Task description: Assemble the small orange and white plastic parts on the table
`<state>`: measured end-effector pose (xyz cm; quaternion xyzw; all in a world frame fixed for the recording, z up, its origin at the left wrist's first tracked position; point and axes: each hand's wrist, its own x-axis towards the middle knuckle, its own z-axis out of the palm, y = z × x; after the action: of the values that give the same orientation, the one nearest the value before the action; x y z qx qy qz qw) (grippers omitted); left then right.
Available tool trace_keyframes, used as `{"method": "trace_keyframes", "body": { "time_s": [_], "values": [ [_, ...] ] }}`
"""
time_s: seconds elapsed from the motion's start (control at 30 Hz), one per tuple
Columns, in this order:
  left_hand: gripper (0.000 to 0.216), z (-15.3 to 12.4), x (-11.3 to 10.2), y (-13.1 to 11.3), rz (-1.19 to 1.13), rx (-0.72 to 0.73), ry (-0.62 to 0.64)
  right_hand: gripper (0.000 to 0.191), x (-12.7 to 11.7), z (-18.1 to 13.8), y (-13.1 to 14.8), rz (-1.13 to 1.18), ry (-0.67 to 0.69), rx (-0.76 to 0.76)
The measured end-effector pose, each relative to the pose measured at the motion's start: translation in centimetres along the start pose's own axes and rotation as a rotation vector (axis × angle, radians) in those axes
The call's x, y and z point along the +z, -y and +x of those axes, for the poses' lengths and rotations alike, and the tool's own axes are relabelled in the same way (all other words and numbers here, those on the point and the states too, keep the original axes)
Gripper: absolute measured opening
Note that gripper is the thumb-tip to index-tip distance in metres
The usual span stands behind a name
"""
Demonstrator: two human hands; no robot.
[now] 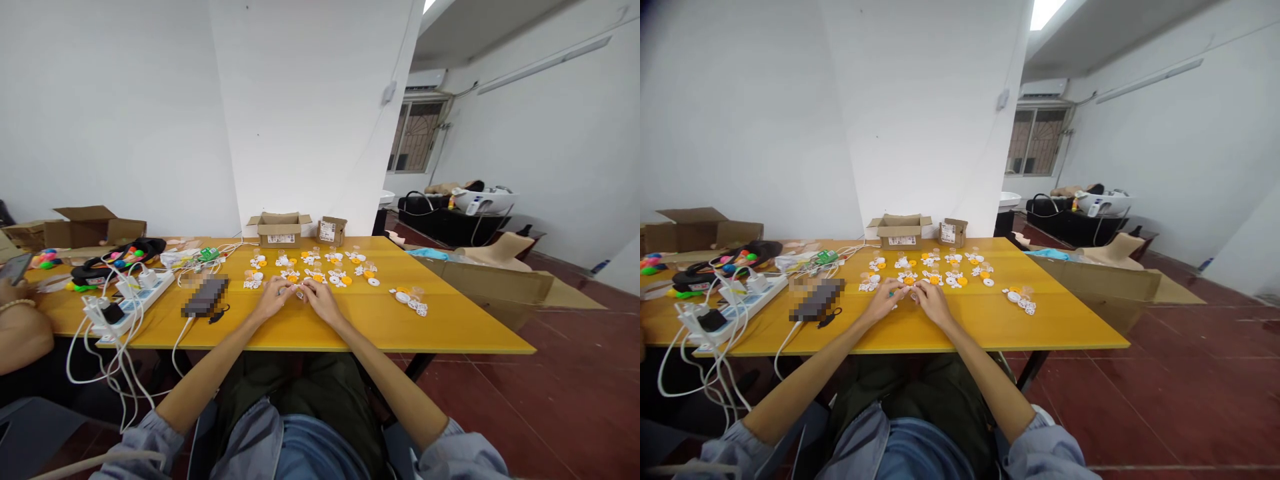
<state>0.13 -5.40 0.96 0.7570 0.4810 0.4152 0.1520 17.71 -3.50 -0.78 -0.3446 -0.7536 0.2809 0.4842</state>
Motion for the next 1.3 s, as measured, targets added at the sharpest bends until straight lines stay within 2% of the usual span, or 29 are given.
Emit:
{"method": "trace_keyframes", "body": {
  "time_s": [0.2, 0.57, 0.97, 1.3],
  "values": [
    [0.026, 0.0, -0.1, 0.2, -0.122, 0.034, -0.041, 0.029, 0.1, 0.1, -0.1, 0.003, 0.017, -0.08],
    [0.014, 0.0, -0.2, 0.3, -0.095, 0.079, -0.093, 0.042, 0.0, 0.1, -0.3, 0.025, 0.081, -0.018],
    [0.021, 0.0, -0.2, 0.2, -0.16, 0.082, 0.008, 0.037, 0.0, 0.0, -1.0, -0.25, 0.098, -0.062],
    [0.028, 0.0, -0.7, -0.4, -0.273, 0.06, 0.099, 0.045, -0.1, 0.2, -1.2, -0.128, 0.136, -0.055]
  ]
}}
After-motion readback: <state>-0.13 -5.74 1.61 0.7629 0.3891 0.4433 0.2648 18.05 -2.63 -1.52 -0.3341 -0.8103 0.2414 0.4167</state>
